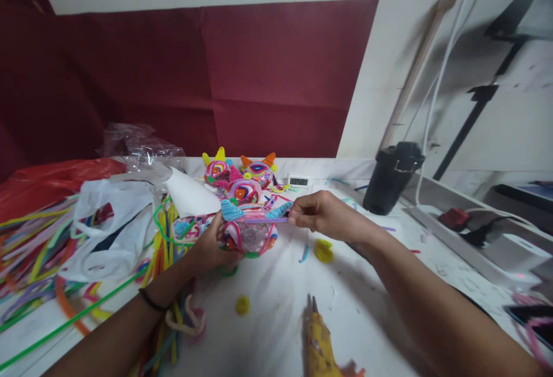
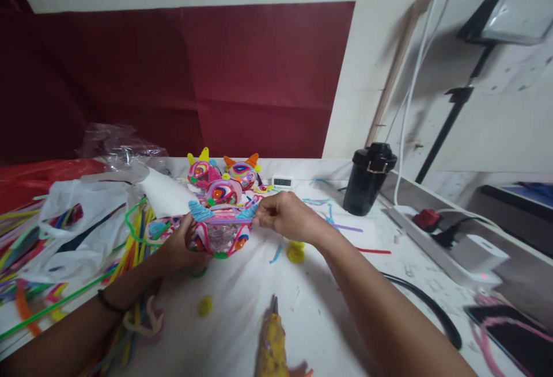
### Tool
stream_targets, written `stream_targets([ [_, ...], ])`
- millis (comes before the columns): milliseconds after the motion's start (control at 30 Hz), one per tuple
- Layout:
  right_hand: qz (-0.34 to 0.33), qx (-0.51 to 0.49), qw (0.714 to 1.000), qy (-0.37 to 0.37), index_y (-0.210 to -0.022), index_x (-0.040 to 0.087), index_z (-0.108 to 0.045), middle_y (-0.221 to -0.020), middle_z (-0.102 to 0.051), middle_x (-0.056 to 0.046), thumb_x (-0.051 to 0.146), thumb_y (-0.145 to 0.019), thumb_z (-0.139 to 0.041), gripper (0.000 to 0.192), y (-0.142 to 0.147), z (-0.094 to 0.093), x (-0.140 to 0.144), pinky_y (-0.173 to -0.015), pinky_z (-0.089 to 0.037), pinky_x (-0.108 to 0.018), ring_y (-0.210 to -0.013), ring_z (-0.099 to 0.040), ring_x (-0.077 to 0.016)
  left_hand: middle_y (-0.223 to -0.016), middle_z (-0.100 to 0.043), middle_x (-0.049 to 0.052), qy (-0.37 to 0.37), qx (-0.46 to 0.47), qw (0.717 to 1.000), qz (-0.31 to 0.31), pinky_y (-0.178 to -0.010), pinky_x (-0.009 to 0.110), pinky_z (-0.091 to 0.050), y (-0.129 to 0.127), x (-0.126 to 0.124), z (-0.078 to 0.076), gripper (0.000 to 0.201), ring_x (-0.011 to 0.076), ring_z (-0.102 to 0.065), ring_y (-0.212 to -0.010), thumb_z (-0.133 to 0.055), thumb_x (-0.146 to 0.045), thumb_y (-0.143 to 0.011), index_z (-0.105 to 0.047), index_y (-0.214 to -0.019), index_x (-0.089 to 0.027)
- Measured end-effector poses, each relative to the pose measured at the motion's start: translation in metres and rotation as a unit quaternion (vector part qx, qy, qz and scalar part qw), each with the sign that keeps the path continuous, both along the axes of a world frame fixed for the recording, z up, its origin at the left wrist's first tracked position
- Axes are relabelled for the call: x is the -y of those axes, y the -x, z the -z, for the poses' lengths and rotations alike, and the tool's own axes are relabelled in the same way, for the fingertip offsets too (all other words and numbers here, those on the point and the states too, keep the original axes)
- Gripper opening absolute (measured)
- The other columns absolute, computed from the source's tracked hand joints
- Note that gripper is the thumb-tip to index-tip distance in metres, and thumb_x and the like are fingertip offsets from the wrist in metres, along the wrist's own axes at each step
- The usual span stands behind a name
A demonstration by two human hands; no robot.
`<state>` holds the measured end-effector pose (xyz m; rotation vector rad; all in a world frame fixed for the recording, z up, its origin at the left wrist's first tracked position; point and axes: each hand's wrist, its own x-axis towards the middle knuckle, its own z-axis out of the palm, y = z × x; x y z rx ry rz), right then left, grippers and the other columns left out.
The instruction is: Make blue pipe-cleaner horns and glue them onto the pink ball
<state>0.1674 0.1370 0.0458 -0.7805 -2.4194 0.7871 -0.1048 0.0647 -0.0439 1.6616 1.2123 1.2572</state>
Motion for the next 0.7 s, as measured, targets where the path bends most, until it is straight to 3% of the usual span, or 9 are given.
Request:
stream_targets([
  [200,-0.073,0.079,0.990,0.096,-0.071,0.014,-0.061,-0.066,-0.060,0.000,0.008,-0.073,-0.049,0.013,0.002,0.001,0.005,-0.055,-0.043,-0.020,-0.059,-0.055,-0.0110,-0.127,-0.057,0.011,0.006,-0.062,0.998,-0.025,-0.093,0.038,-0.049,-0.004,0.003,-0.007,0.070,0.0297,-0.054,-0.117,-0.083,-0.029,-0.055,-0.043,-0.112,-0.022],
  [333,-0.069,0.126,0.988,0.049,-0.071,0.013,-0.060,-0.068,-0.062,-0.001,0.000,-0.070,-0.048,0.018,0.011,0.006,0.009,-0.057,-0.041,-0.019,-0.061,-0.054,-0.0106,-0.126,-0.058,0.011,0.010,-0.078,0.997,-0.020,-0.094,0.038,-0.048,-0.006,0.003,-0.011,0.076,0.0290,-0.055,-0.116,-0.082,-0.029,-0.055,-0.040,-0.119,-0.021],
  [433,-0.056,0.145,0.987,0.030,-0.074,0.013,-0.059,-0.069,-0.061,-0.001,0.002,-0.073,-0.049,0.016,0.016,0.011,0.011,-0.054,-0.038,-0.019,-0.058,-0.051,-0.0098,-0.127,-0.057,0.010,0.015,-0.085,0.996,-0.022,-0.094,0.038,-0.047,-0.006,0.003,-0.011,0.079,0.0281,-0.055,-0.115,-0.083,-0.028,-0.055,-0.039,-0.121,-0.022],
  [700,-0.064,0.114,0.989,0.075,-0.071,0.015,-0.052,-0.063,-0.051,0.001,0.016,-0.080,-0.051,0.009,0.020,0.021,0.009,-0.052,-0.038,-0.022,-0.057,-0.049,-0.0108,-0.119,-0.061,0.008,0.019,-0.117,0.991,-0.059,-0.092,0.038,-0.048,-0.004,0.000,-0.007,0.073,0.0282,-0.057,-0.110,-0.084,-0.029,-0.051,-0.046,-0.114,-0.021],
])
